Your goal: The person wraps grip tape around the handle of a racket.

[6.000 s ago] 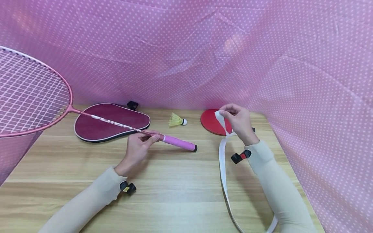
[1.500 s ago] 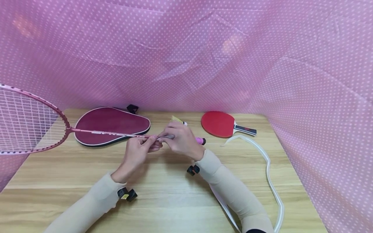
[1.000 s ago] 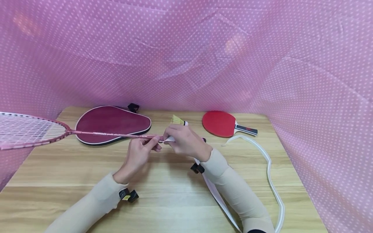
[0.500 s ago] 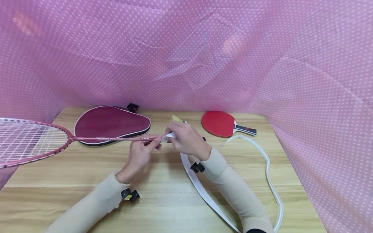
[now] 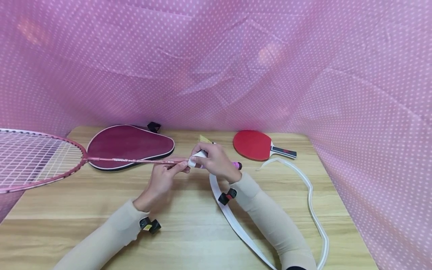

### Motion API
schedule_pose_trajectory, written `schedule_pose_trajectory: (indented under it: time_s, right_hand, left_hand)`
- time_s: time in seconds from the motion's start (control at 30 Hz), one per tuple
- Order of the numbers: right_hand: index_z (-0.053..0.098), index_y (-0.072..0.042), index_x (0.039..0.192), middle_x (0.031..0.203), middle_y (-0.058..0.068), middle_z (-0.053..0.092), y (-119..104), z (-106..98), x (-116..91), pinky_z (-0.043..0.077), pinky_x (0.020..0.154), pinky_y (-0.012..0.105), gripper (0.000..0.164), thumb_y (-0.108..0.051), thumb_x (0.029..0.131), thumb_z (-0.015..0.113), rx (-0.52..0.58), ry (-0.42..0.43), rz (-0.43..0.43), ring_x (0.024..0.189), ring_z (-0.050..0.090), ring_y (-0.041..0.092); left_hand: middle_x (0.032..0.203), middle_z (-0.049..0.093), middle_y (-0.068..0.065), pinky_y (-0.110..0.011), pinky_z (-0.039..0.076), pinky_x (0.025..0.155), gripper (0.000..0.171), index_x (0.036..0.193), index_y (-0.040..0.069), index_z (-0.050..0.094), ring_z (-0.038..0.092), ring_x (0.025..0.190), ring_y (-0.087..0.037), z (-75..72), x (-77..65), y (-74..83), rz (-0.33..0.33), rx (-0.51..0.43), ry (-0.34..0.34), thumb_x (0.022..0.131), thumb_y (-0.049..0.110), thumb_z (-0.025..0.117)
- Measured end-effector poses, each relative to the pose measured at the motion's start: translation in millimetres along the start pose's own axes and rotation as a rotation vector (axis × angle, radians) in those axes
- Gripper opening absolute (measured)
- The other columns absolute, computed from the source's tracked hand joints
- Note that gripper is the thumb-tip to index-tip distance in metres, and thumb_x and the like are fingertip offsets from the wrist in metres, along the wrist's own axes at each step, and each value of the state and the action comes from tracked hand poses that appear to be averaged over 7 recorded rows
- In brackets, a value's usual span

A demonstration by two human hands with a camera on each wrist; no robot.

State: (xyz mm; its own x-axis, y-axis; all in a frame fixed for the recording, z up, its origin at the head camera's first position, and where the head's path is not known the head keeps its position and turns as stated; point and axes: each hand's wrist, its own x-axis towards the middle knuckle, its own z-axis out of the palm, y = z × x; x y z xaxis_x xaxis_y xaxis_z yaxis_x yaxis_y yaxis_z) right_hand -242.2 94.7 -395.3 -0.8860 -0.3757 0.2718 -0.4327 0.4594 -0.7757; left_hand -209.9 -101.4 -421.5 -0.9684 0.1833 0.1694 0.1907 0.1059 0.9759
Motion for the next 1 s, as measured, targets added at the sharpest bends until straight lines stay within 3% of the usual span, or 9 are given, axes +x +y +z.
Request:
schedule_pose_trajectory:
  time_s: [0.13,0.27,0.7,1.0]
  right_hand:
    - [0.070,-0.006,0.092,0.090,0.011,0.070,5.8,6.9,0.0,0.060,0.060,0.028,0.006,-0.003,0.088,0.072,0.083,0.009,0.086,0.070,0.065,0.014]
    - [0.070,-0.007,0.093,0.089,0.011,0.069,8.2,12.7,-0.2,0.060,0.061,0.027,0.007,-0.004,0.088,0.074,0.102,0.039,0.102,0.071,0.065,0.013]
    - [0.068,-0.011,0.091,0.088,0.010,0.071,10.7,21.9,-8.1,0.055,0.065,0.023,0.008,-0.009,0.089,0.076,0.105,0.120,0.074,0.073,0.064,0.014]
    - [0.066,-0.007,0.093,0.095,0.014,0.071,8.3,23.8,9.5,0.059,0.064,0.027,0.007,-0.005,0.091,0.072,0.116,0.101,0.091,0.073,0.065,0.014]
  left_hand:
    - [0.094,0.074,-0.010,-0.024,0.052,0.083,0.017,0.103,0.007,0.078,0.066,0.088,-0.013,-1.7,0.4,-2.1,0.029,0.071,-0.019,0.098,0.016,0.065]
    - [0.092,0.073,-0.007,-0.025,0.054,0.084,0.017,0.103,0.009,0.078,0.065,0.088,-0.014,-1.4,-0.2,-3.4,0.054,0.125,-0.003,0.097,0.017,0.065]
    - [0.086,0.077,-0.012,-0.019,0.054,0.075,0.015,0.104,0.005,0.077,0.071,0.080,-0.017,7.1,-3.3,-8.3,0.065,0.085,0.084,0.096,0.013,0.067]
    - [0.098,0.077,-0.017,-0.021,0.060,0.077,0.016,0.107,0.000,0.076,0.073,0.079,-0.015,-12.1,18.8,-10.8,0.079,0.005,-0.012,0.094,0.008,0.069]
